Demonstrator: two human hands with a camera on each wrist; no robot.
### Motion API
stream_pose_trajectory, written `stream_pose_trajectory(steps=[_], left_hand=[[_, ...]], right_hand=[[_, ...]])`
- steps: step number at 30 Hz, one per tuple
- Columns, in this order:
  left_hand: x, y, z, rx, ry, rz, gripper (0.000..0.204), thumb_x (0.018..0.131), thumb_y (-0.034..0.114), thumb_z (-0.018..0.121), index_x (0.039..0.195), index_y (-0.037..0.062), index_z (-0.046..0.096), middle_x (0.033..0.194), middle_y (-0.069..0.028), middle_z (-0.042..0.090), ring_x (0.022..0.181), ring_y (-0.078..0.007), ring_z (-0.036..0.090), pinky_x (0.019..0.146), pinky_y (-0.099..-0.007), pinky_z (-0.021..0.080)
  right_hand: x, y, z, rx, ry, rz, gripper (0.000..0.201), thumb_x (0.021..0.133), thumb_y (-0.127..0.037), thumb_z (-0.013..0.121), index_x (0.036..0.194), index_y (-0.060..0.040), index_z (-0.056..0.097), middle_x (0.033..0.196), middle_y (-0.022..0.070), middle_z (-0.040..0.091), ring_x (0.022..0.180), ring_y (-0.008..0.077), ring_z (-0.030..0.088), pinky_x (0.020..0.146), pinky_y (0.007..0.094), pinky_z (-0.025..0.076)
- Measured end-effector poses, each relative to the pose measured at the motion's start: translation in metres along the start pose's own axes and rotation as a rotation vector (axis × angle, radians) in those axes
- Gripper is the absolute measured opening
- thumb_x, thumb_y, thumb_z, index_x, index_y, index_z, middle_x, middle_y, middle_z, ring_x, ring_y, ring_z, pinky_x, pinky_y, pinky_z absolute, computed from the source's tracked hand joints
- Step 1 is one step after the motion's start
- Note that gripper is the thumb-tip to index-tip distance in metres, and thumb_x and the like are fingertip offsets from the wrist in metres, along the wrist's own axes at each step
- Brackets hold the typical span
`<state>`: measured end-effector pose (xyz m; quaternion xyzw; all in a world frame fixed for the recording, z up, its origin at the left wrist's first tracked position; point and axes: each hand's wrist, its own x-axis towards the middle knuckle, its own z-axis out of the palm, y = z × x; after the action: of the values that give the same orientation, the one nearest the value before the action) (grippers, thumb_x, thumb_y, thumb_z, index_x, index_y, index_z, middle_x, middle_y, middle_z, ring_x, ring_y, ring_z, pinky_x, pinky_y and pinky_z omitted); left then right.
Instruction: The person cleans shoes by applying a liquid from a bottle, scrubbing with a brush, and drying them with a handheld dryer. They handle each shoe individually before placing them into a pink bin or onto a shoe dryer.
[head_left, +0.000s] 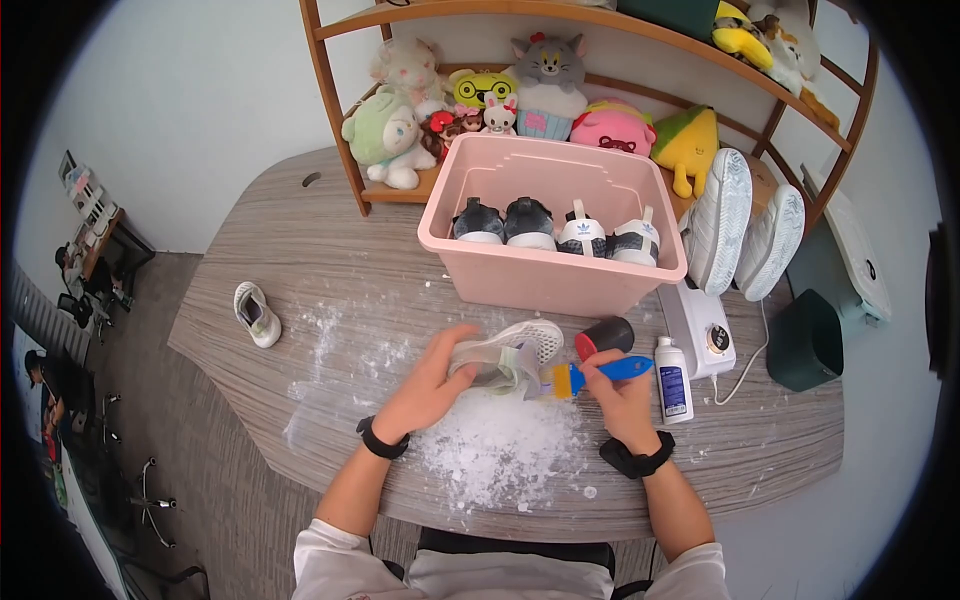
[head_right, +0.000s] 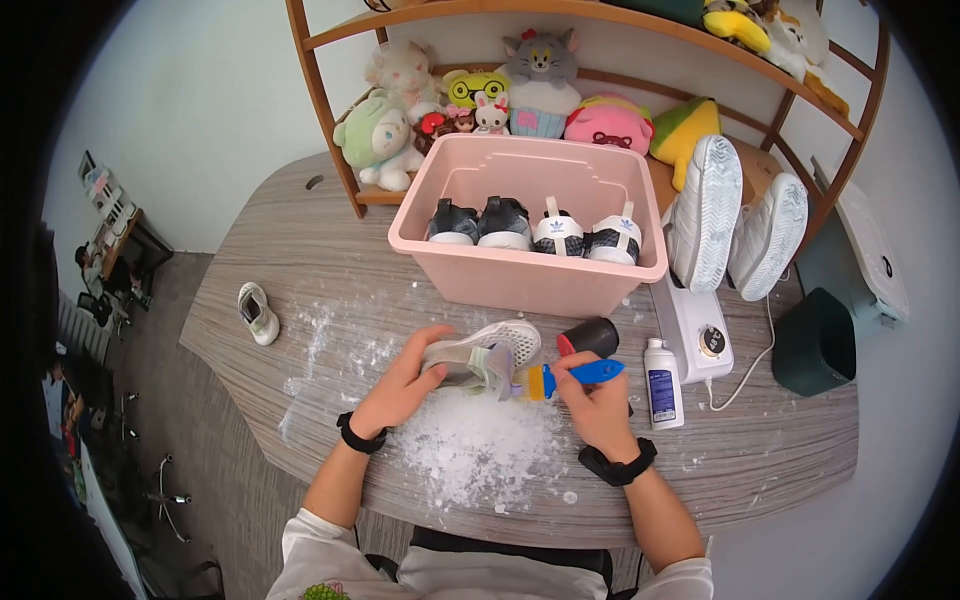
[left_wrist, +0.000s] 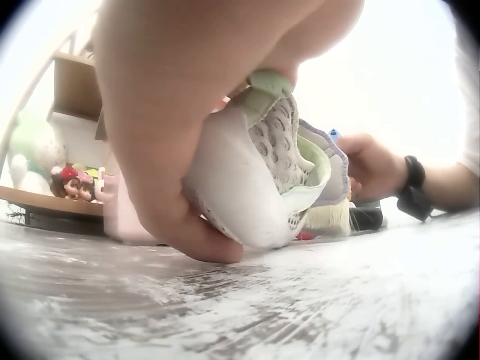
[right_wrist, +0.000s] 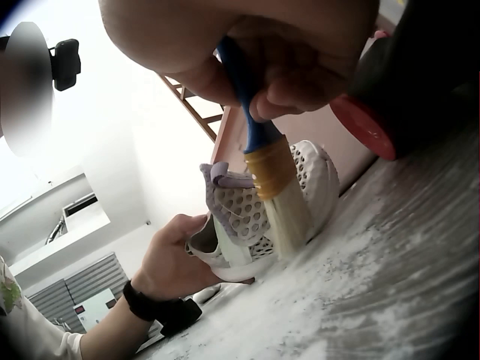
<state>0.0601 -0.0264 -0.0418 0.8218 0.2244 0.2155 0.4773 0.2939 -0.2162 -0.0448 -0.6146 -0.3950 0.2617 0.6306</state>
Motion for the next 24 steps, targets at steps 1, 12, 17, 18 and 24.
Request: stream_pose_trajectory(steps=[1,12,17,18,24], left_hand=[[0.0,-0.001,-0.001,-0.062,-0.028,-0.032,0.051,0.102,0.02,0.059,0.148,0.0031,0.042,0.143,-0.024,0.049,0.137,-0.0401,0.048,0.115,-0.0442,0.039],[0.003,0.004,-0.004,0.076,-0.018,0.223,0.059,0.09,0.002,0.062,0.147,0.007,0.047,0.136,-0.0175,0.051,0.125,-0.0322,0.054,0.107,-0.0406,0.045],[0.003,0.005,-0.001,0.037,0.028,0.218,0.059,0.085,0.0,0.07,0.141,0.0088,0.056,0.135,-0.0143,0.051,0.123,-0.0284,0.056,0.092,-0.0351,0.055],[0.002,0.009,-0.001,-0.012,0.049,0.165,0.058,0.084,0.002,0.072,0.14,0.0089,0.057,0.134,-0.0148,0.052,0.123,-0.0294,0.056,0.093,-0.0362,0.054],[0.0,0.018,0.0,-0.025,0.178,0.072,0.058,0.08,0.006,0.08,0.135,0.0095,0.063,0.133,-0.0132,0.053,0.123,-0.0281,0.057,0.089,-0.0355,0.056]], right_hand=[[0.0,0.0,-0.002,0.04,0.048,-0.041,0.006,0.098,-0.005,0.067,0.098,-0.0004,0.069,0.085,0.0009,0.067,0.071,0.0062,0.058,0.062,0.0228,0.045],[0.0,-0.013,-0.001,0.232,0.067,-0.044,0.006,0.099,-0.005,0.066,0.102,-0.0004,0.068,0.087,0.0031,0.066,0.07,0.0067,0.056,0.062,0.0226,0.045],[0.001,-0.009,-0.008,0.144,0.122,-0.026,0.006,0.098,-0.004,0.066,0.102,0.0,0.068,0.087,0.0022,0.066,0.07,0.0053,0.055,0.062,0.0216,0.044],[0.0,-0.009,-0.007,0.131,0.14,-0.047,0.006,0.098,-0.004,0.065,0.102,0.0,0.067,0.087,0.0019,0.066,0.071,0.0051,0.055,0.063,0.0212,0.043],[-0.004,-0.007,-0.006,0.086,0.192,-0.185,0.006,0.098,-0.003,0.065,0.103,-0.0004,0.067,0.094,0.0021,0.066,0.077,0.0053,0.056,0.067,0.0213,0.043]])
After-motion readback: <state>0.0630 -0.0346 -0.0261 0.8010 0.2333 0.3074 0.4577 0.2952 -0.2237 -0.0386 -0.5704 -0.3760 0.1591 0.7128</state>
